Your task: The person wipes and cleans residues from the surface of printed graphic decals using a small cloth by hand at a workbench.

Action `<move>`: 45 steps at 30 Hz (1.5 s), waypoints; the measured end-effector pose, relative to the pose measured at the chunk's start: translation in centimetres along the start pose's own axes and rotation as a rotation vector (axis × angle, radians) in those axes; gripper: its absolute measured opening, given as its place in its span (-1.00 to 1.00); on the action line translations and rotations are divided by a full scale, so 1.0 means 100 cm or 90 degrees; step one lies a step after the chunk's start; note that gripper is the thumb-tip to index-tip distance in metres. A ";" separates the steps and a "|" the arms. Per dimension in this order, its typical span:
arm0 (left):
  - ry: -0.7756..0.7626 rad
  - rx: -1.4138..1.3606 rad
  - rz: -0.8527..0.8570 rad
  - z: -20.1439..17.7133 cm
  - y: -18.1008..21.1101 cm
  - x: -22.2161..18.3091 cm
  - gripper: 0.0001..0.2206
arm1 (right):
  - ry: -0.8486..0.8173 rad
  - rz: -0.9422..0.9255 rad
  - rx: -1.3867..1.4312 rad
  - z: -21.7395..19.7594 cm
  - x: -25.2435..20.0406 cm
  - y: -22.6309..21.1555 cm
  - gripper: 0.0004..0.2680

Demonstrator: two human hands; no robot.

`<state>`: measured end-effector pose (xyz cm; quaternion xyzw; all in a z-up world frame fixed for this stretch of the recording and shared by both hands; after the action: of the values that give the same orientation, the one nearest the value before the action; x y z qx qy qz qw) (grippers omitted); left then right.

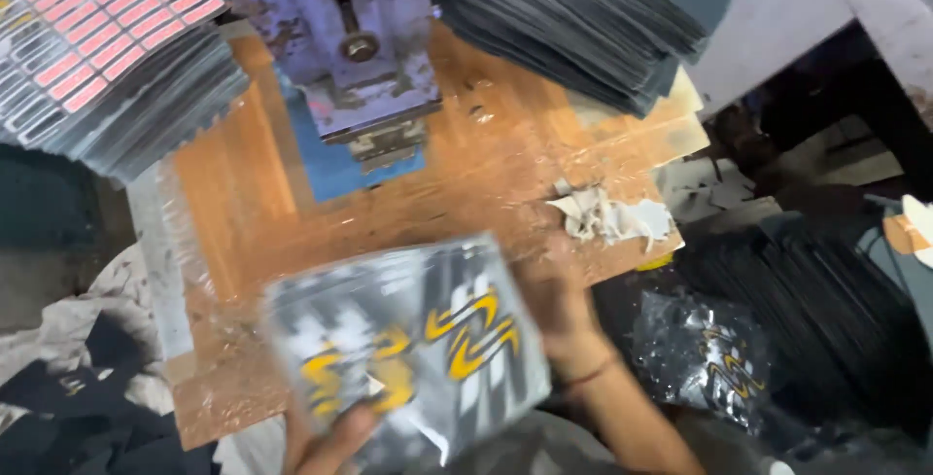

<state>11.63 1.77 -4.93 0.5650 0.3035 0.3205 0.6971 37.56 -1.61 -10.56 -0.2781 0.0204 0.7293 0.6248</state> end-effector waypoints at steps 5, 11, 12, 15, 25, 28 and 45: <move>0.111 -0.080 -0.083 0.066 -0.041 0.101 -0.37 | 0.126 -0.258 -0.579 -0.011 -0.038 -0.126 -0.28; 0.051 0.004 -0.012 0.101 -0.032 0.225 -0.41 | 0.191 -0.282 -0.744 -0.021 0.024 -0.226 -0.42; 0.045 0.045 -0.023 0.101 -0.034 0.242 -0.43 | 0.189 -0.254 -0.700 -0.030 0.035 -0.232 -0.44; 0.010 0.079 0.014 0.094 -0.060 0.265 -0.49 | 0.329 -0.214 -0.790 -0.047 0.051 -0.246 -0.48; 0.225 0.131 0.047 -0.005 -0.001 0.151 -0.18 | 0.223 -0.545 -1.052 -0.022 -0.010 -0.226 -0.55; 0.478 0.445 0.325 -0.083 0.088 0.110 -0.31 | 0.305 -0.692 -1.113 -0.012 -0.040 -0.188 -0.67; 0.705 0.432 0.781 -0.274 0.250 0.161 -0.97 | 0.094 -0.492 -1.121 -0.113 0.002 -0.056 -0.63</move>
<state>-2.61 34.61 13.79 0.5683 0.3196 0.7567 -0.0482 47.04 -4.45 -18.36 -0.6795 -0.5880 0.2078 0.3864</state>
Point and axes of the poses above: each hand's wrist, its own x-axis towards the middle knuckle, its own z-axis out of the palm, y = z × x, the point moved 7 cm from there along x, towards the middle knuckle
